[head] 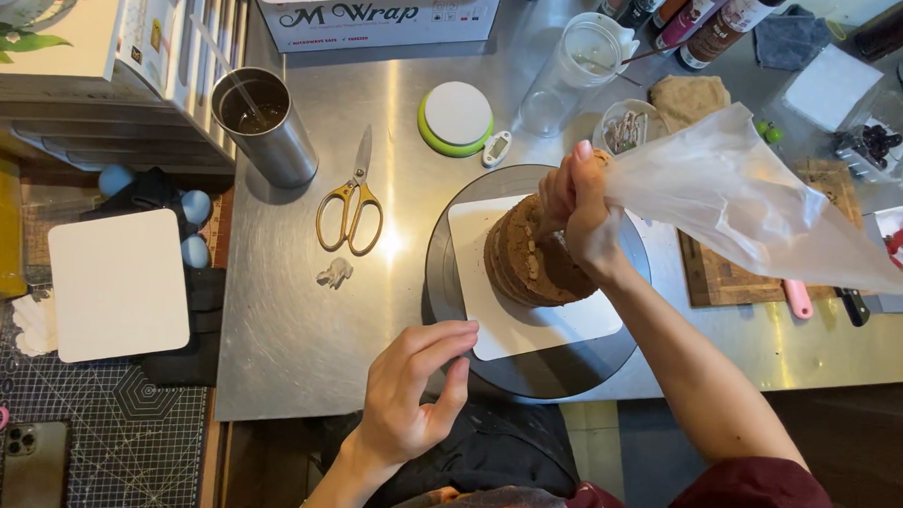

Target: The person pipes filling from a piping bag onto a chocolate cake layer on a turntable, spreads the filling with a spatula, places another cake layer on top, and brushes liquid onto the cake with a pastry brush, repeating the filling and spreading steps.

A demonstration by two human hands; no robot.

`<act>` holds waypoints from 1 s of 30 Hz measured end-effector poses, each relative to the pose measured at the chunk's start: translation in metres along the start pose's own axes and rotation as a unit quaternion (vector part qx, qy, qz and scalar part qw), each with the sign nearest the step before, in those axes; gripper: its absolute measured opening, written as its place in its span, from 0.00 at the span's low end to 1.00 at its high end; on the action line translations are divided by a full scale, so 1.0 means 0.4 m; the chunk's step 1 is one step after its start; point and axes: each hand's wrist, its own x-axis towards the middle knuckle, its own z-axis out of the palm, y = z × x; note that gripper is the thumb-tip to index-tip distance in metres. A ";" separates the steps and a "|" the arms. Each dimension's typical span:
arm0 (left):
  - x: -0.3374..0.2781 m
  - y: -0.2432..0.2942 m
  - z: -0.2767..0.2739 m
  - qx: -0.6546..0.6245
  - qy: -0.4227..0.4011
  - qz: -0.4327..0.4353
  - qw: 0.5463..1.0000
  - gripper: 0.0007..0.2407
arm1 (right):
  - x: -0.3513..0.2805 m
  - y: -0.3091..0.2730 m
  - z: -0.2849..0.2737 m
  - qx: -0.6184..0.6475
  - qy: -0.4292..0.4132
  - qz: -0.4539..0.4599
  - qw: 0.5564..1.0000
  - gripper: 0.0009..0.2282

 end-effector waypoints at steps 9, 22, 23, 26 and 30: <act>-0.011 -0.010 0.001 -0.002 0.002 -0.008 1.000 0.11 | -0.004 0.009 -0.058 0.010 0.029 -0.019 0.999 0.24; -0.008 -0.015 -0.002 0.012 0.011 -0.017 1.000 0.10 | -0.046 0.003 -0.134 -0.052 -0.008 0.037 0.998 0.24; -0.007 -0.015 0.000 0.013 0.011 -0.017 1.000 0.10 | -0.054 0.001 -0.144 -0.064 -0.010 0.046 0.997 0.23; -0.008 -0.017 0.000 0.021 0.010 -0.016 1.000 0.10 | -0.078 -0.022 -0.158 -0.108 -0.061 0.062 0.990 0.23; -0.001 -0.018 0.000 0.020 0.005 -0.011 1.000 0.10 | -0.052 0.001 -0.177 -0.153 -0.064 0.036 0.985 0.22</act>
